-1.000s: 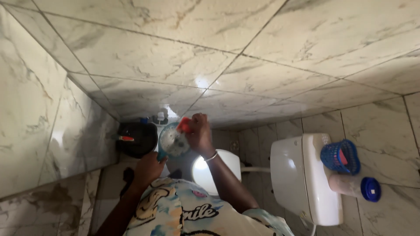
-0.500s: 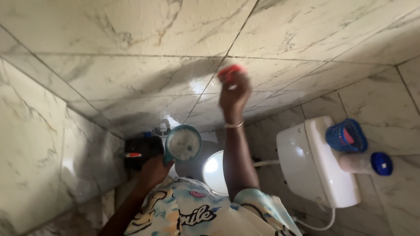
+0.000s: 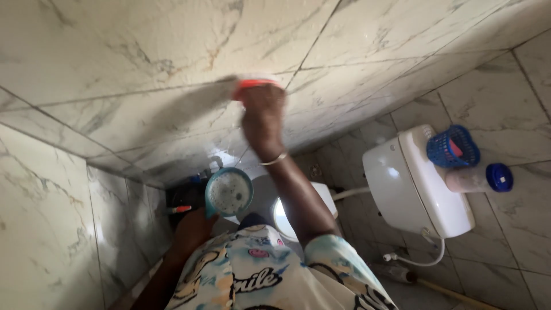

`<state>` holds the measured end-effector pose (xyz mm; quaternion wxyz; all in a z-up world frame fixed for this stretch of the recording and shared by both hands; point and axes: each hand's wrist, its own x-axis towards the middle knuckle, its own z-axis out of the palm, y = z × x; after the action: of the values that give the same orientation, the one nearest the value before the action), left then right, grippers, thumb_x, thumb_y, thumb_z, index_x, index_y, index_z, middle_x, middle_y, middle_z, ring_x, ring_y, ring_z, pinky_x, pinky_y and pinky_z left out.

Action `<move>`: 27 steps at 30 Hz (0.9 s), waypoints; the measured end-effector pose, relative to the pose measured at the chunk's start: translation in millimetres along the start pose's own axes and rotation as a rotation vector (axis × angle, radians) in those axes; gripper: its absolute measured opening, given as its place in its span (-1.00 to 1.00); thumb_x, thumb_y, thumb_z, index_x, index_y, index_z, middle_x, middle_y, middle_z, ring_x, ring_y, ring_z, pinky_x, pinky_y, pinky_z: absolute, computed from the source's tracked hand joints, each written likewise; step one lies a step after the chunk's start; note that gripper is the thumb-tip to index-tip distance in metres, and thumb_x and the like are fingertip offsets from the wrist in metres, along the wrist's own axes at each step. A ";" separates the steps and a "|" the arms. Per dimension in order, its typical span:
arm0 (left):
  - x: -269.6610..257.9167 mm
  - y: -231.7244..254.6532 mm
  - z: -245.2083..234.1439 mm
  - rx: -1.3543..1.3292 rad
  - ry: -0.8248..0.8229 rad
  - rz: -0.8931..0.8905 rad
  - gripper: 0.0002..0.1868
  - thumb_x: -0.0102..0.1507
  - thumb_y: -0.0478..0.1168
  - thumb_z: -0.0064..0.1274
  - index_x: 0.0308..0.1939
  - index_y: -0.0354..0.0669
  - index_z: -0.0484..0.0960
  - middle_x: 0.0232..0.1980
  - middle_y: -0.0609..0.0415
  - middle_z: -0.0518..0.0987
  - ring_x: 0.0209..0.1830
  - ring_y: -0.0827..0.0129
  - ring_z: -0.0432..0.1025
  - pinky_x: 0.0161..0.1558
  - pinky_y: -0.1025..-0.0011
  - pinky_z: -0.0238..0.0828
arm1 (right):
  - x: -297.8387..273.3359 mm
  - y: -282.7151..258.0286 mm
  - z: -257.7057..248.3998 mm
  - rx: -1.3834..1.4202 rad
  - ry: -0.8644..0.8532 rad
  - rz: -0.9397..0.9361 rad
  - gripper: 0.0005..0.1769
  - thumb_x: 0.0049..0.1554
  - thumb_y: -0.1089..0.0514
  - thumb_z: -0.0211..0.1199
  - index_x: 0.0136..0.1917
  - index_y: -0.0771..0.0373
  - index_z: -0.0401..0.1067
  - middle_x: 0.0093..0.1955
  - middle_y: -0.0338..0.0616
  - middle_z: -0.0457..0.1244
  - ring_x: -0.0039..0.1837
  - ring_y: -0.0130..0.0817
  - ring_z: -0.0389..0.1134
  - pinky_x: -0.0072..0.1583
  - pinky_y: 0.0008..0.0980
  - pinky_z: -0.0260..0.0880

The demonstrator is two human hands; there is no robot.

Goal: The person scrubs the tiled bathroom walls with a red sponge while holding a blue plastic scoop containing soapy water. They repeatedly dip the sponge into the scoop and wipe different sections of the wall near the toilet.

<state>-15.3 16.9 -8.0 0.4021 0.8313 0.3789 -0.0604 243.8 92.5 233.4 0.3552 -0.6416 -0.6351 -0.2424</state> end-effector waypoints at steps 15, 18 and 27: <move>-1.2 -18.3 -20.2 -0.205 0.044 -0.213 -0.46 0.34 0.24 -0.13 -0.15 -0.15 0.69 -0.28 -0.10 0.69 -0.25 0.07 0.61 -0.13 0.11 0.49 | -0.5 -16.1 27.9 0.778 0.225 0.270 -0.74 0.03 0.45 0.06 -0.11 0.19 0.47 -0.12 -0.16 0.32 0.02 -0.22 0.32 0.12 -0.16 0.31; -8.3 -20.3 -21.7 -0.210 0.040 -0.243 -0.46 0.34 0.23 -0.15 -0.15 -0.12 0.70 -0.27 -0.08 0.69 -0.24 0.07 0.60 -0.12 0.11 0.49 | 0.2 12.9 8.6 -0.031 0.290 0.452 -0.87 0.00 0.36 0.25 -0.20 0.15 0.43 -0.19 -0.19 0.34 -0.04 -0.25 0.33 0.11 -0.25 0.36; -5.0 -23.9 -25.2 -0.213 0.030 -0.249 -0.48 0.36 0.20 -0.18 -0.21 -0.12 0.70 -0.41 0.00 0.67 -0.35 0.14 0.62 -0.17 0.14 0.49 | -14.1 -68.1 69.2 0.169 0.026 -0.004 -0.61 0.03 0.56 0.10 -0.08 0.10 0.46 -0.11 -0.23 0.28 0.06 -0.28 0.26 0.17 -0.22 0.20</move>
<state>-40.2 41.3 -4.0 0.4718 0.7313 0.4893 -0.0568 165.8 132.2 189.1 0.4156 -0.6049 -0.6500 -0.1971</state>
